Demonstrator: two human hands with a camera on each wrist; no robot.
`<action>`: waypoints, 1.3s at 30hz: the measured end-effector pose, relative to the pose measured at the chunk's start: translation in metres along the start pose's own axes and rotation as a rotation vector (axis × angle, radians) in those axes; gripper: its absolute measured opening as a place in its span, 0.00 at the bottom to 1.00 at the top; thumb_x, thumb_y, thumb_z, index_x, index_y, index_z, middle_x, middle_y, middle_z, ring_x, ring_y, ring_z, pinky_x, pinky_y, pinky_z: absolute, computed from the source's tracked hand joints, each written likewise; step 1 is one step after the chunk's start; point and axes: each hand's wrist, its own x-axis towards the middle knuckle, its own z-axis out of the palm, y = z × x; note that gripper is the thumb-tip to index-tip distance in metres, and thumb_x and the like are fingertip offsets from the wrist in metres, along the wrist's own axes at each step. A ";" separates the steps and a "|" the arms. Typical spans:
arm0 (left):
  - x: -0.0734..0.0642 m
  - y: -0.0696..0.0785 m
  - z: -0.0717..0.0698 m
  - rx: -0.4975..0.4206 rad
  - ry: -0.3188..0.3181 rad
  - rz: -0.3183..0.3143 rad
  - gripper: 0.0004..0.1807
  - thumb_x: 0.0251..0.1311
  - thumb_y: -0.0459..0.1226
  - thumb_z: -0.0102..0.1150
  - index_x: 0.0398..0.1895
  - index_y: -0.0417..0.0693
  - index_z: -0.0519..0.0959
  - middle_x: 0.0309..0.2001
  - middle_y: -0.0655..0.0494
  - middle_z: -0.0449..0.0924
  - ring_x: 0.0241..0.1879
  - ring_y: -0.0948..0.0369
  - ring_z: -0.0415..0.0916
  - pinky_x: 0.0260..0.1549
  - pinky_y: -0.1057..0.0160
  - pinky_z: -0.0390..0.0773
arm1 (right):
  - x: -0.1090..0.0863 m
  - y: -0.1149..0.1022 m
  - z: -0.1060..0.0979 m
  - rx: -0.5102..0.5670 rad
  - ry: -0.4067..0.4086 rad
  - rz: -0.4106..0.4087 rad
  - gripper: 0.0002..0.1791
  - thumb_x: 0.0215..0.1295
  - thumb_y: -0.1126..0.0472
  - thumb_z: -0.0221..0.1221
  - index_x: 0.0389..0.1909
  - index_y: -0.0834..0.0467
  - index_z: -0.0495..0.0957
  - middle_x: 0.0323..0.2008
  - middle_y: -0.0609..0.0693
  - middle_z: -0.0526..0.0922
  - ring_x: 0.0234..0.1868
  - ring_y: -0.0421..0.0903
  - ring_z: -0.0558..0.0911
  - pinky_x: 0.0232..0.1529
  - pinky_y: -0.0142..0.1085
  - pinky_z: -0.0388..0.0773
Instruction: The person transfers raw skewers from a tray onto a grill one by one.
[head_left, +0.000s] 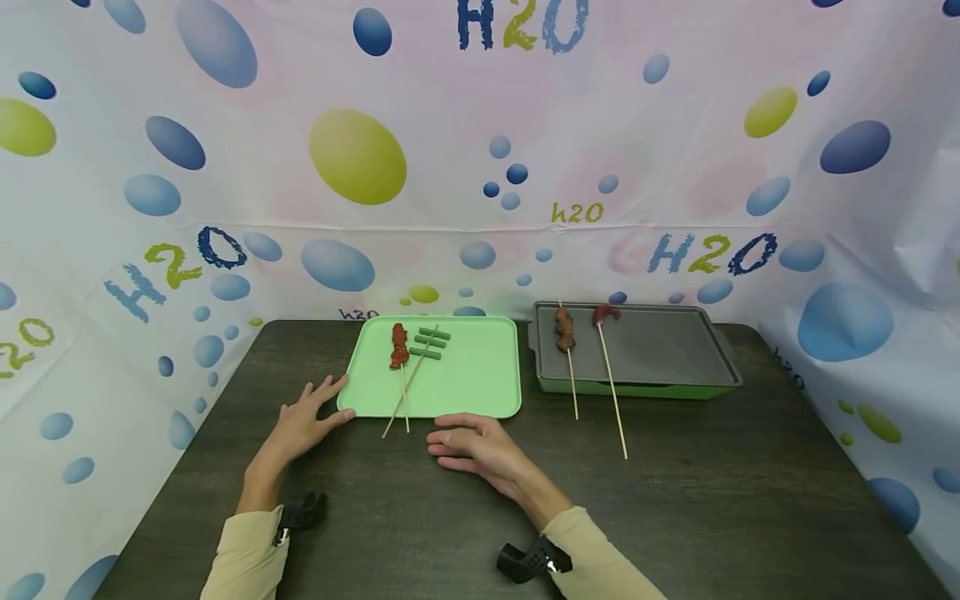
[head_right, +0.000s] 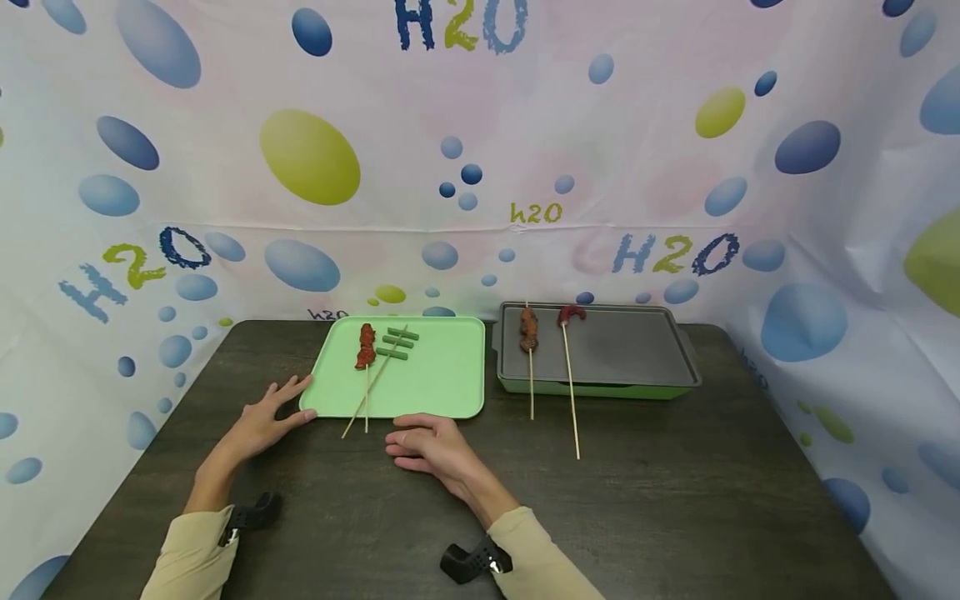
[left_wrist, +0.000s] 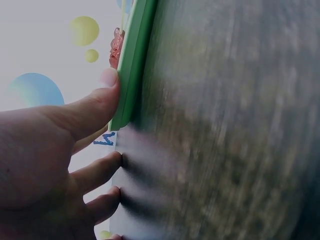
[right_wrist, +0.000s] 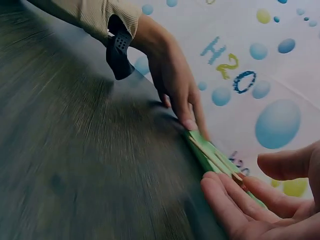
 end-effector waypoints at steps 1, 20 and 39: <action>0.000 0.000 0.001 -0.003 0.000 0.001 0.44 0.71 0.53 0.60 0.80 0.40 0.57 0.78 0.27 0.47 0.75 0.24 0.36 0.60 0.16 0.35 | 0.005 0.001 0.004 0.004 0.006 0.003 0.26 0.77 0.67 0.54 0.71 0.72 0.66 0.61 0.69 0.79 0.62 0.60 0.80 0.60 0.45 0.79; 0.000 -0.001 0.003 0.010 0.040 0.021 0.42 0.71 0.51 0.61 0.80 0.40 0.59 0.77 0.28 0.49 0.75 0.24 0.38 0.60 0.16 0.37 | 0.060 0.001 0.038 0.118 0.145 0.022 0.20 0.70 0.77 0.58 0.62 0.76 0.74 0.50 0.71 0.84 0.50 0.55 0.88 0.53 0.41 0.83; 0.000 0.001 0.002 -0.009 0.022 -0.006 0.42 0.72 0.51 0.60 0.80 0.40 0.57 0.78 0.28 0.47 0.75 0.26 0.36 0.62 0.17 0.35 | 0.041 -0.007 0.028 0.112 0.045 -0.022 0.24 0.68 0.78 0.59 0.64 0.78 0.71 0.50 0.71 0.84 0.50 0.54 0.88 0.53 0.43 0.83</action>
